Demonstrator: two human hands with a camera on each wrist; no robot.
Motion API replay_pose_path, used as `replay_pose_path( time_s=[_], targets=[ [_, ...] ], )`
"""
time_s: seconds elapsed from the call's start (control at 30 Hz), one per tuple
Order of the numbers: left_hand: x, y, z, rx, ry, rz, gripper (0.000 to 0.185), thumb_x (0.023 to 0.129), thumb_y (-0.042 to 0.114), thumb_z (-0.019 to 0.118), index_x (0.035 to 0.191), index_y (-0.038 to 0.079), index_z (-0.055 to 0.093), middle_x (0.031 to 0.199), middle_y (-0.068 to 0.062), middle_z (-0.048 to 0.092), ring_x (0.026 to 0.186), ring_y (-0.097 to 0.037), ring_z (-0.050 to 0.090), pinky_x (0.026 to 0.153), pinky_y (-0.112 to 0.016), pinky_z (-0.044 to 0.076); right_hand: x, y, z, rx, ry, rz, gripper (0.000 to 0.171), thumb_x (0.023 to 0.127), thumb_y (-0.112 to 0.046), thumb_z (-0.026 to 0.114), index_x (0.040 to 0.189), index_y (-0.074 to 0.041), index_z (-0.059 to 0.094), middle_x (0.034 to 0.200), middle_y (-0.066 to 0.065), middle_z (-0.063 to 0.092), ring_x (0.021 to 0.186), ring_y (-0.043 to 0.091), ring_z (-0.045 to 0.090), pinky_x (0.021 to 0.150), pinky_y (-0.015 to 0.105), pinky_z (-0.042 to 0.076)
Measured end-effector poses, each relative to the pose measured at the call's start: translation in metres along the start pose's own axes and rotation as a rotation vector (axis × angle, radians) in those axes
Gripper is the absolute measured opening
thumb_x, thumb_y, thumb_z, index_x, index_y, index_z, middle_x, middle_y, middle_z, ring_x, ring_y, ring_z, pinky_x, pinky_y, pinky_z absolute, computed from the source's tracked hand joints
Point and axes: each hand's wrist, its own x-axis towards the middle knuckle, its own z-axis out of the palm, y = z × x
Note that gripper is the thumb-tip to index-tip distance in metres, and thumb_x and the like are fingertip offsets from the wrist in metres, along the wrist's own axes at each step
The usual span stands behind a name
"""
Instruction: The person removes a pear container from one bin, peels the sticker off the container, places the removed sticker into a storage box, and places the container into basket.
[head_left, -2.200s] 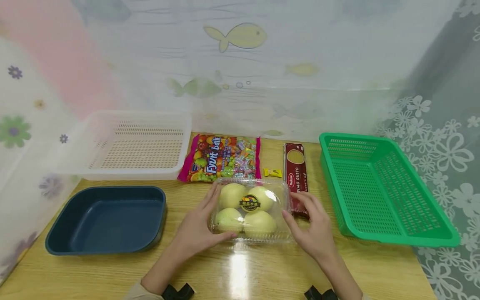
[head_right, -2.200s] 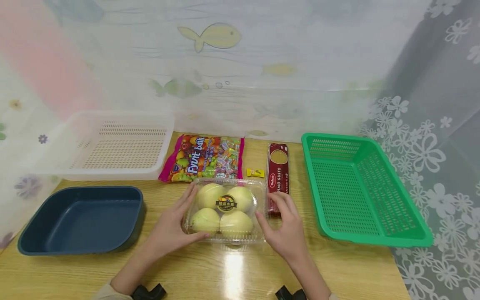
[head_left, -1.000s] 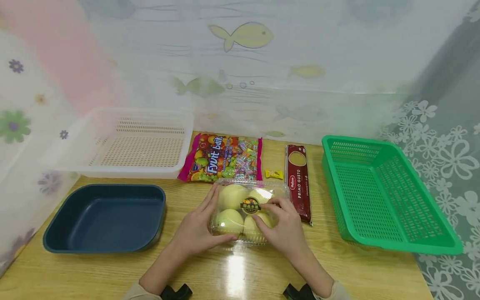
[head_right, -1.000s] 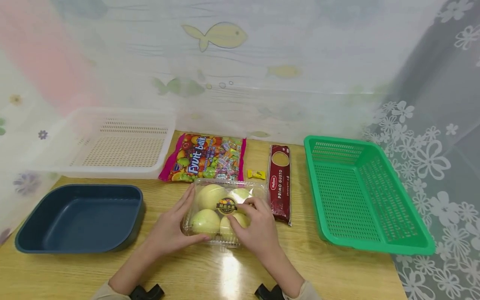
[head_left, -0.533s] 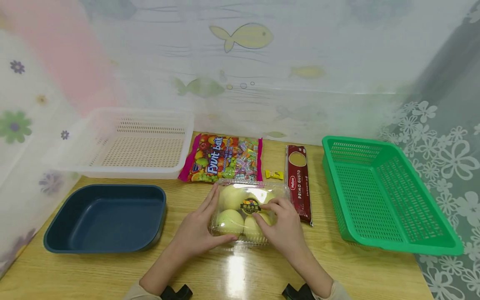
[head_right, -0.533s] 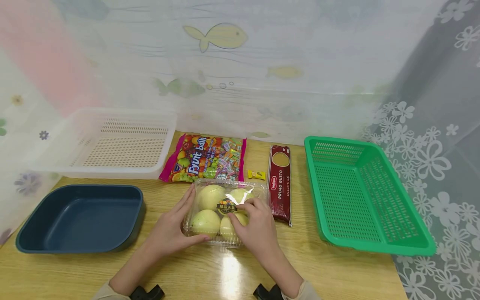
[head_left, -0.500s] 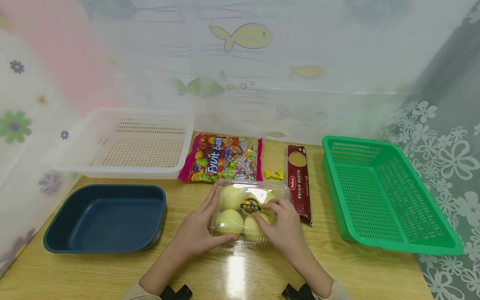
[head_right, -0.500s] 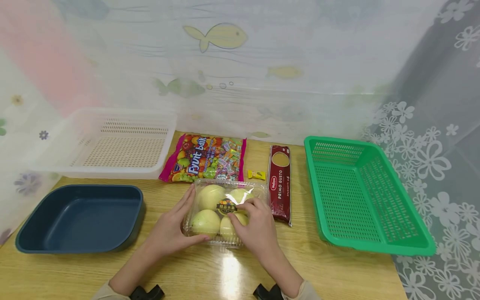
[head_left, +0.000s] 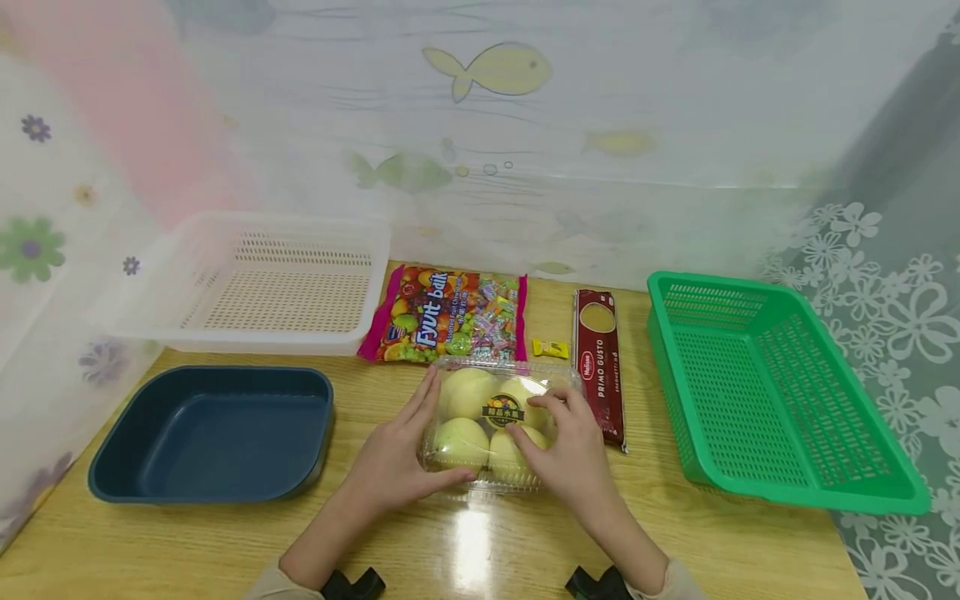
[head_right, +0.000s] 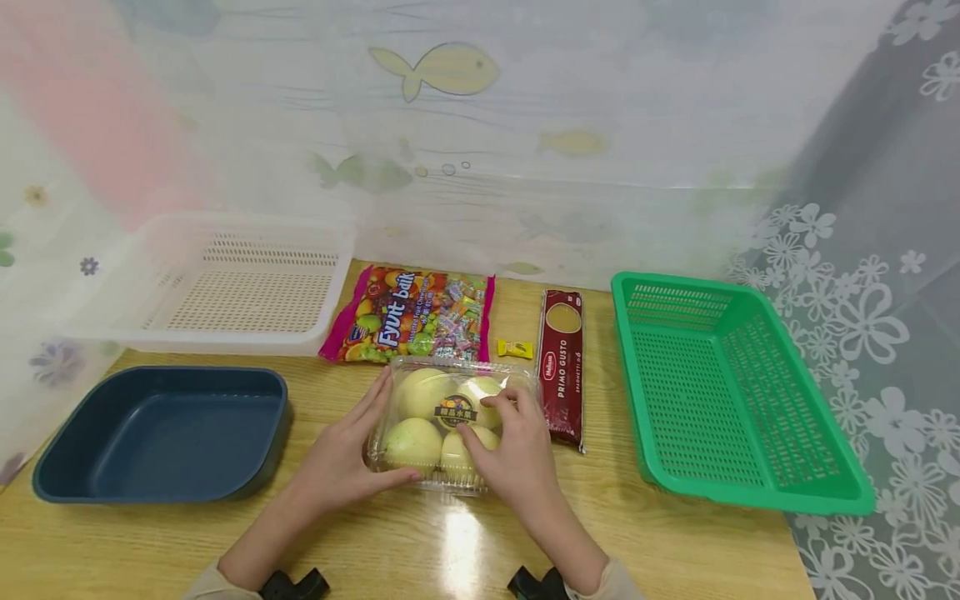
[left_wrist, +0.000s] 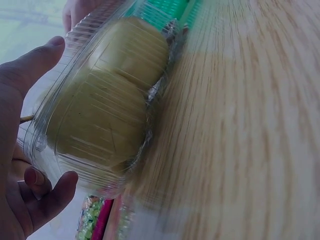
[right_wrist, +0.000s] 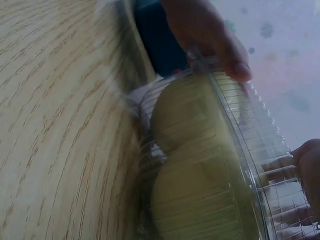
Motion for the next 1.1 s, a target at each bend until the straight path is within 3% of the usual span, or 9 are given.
replay_pose_path(
  time_s=[0.37,0.67,0.93,1.1],
  targets=[
    [-0.0003,0.0012,-0.001,-0.003,-0.008,-0.009,0.131,0.076,0.066,0.089,0.171,0.009,0.019,0.177,-0.007,0.018,0.112,-0.039,0.073,0.088,-0.047,0.063,-0.0013,0.0019,0.0044,0.014,0.059,-0.061,0.027,0.079,-0.02,0.095,0.098,-0.006,0.083,0.105,0.005,0.07,0.1,0.021,0.065,0.083,0.041,0.055],
    [-0.0003,0.0013,-0.0012,-0.007,-0.009,-0.016,0.13,0.076,0.066,0.089,0.171,0.01,0.02,0.177,-0.006,0.019,0.124,-0.043,0.067,0.093,-0.05,0.061,0.003,-0.0043,-0.001,-0.002,-0.017,-0.01,0.02,0.084,-0.02,0.092,0.097,-0.008,0.082,0.1,0.003,0.07,0.08,0.02,0.058,0.072,0.032,0.046],
    [-0.0013,0.0008,0.0012,-0.003,0.011,-0.016,0.131,0.075,0.064,0.09,0.171,0.011,0.019,0.178,-0.004,0.018,0.111,-0.039,0.073,0.085,-0.044,0.064,0.0057,-0.0016,0.0026,-0.07,0.101,-0.093,0.026,0.084,-0.017,0.091,0.1,0.001,0.083,0.094,0.009,0.069,0.065,0.015,0.055,0.056,0.024,0.045],
    [-0.0015,0.0014,0.0014,-0.005,0.01,-0.018,0.13,0.075,0.065,0.09,0.171,0.01,0.021,0.177,-0.004,0.017,0.122,-0.042,0.068,0.091,-0.047,0.062,0.0059,-0.0064,0.0014,-0.066,0.054,-0.073,0.014,0.085,-0.012,0.089,0.094,-0.002,0.085,0.09,0.004,0.068,0.069,0.013,0.054,0.057,0.024,0.044]
  ],
)
